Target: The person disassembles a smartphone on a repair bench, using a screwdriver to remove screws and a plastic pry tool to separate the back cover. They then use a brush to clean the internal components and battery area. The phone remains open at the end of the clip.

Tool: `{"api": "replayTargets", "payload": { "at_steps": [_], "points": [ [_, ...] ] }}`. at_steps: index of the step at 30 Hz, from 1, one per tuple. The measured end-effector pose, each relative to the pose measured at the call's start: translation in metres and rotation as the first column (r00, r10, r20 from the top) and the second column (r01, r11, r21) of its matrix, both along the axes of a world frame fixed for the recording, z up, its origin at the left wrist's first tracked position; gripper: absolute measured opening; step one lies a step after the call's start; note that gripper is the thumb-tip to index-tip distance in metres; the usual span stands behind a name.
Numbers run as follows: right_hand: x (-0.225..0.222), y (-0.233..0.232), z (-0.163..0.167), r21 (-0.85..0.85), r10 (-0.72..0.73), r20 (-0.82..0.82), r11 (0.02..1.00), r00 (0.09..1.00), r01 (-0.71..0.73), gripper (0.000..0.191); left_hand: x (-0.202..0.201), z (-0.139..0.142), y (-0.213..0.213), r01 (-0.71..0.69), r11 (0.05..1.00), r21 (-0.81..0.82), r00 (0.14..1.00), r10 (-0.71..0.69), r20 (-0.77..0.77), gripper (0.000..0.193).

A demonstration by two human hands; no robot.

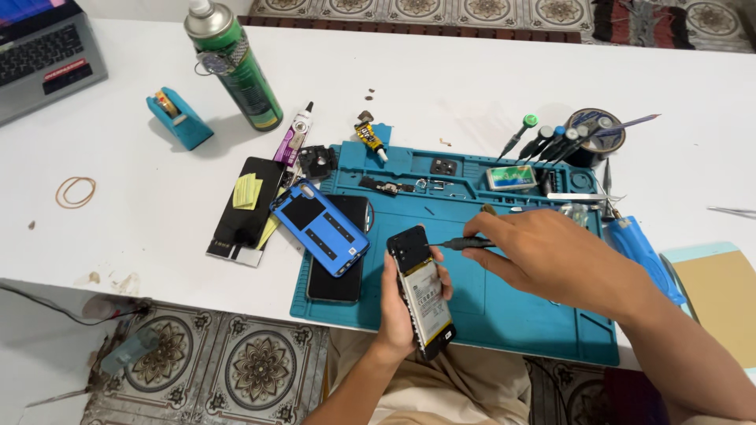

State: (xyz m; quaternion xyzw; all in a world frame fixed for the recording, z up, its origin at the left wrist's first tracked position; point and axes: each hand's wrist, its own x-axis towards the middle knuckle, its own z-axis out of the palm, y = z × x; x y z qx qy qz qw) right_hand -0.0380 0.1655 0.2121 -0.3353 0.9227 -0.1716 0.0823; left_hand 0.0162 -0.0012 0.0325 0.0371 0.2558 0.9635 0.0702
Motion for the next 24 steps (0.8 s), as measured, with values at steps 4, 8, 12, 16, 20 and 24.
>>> {"api": "replayTargets", "payload": {
  "at_steps": [4,8,12,16,20,24],
  "points": [
    [-0.002,0.009,0.001,0.372,-0.139,-0.019,0.918,0.99,0.136,0.031,-0.002,-0.008,0.005,-0.066,0.997,-0.032,0.997,0.065,-0.029,0.074],
    [-0.003,0.014,-0.013,0.426,-0.107,-0.071,0.896,0.992,0.127,0.03,-0.004,-0.01,0.006,-0.048,0.992,-0.118,0.998,0.044,-0.032,0.077],
    [-0.004,0.016,-0.039,0.418,-0.046,-0.128,0.903,0.991,0.096,0.029,-0.005,-0.01,0.01,-0.021,0.98,-0.2,0.999,0.01,-0.053,0.081],
    [-0.009,0.025,-0.055,0.397,-0.01,-0.131,0.916,0.991,0.061,0.031,-0.007,-0.01,0.013,0.017,0.977,-0.213,0.997,-0.033,-0.074,0.083],
    [-0.014,0.03,-0.064,0.411,0.021,-0.128,0.911,0.992,0.034,0.023,-0.008,-0.012,0.016,0.043,0.975,-0.219,0.997,-0.056,-0.053,0.084],
    [-0.016,0.03,-0.066,0.439,0.043,-0.133,0.898,0.99,0.02,0.012,-0.01,-0.014,0.017,0.039,0.973,-0.225,0.997,-0.053,-0.056,0.084]
  ]
}}
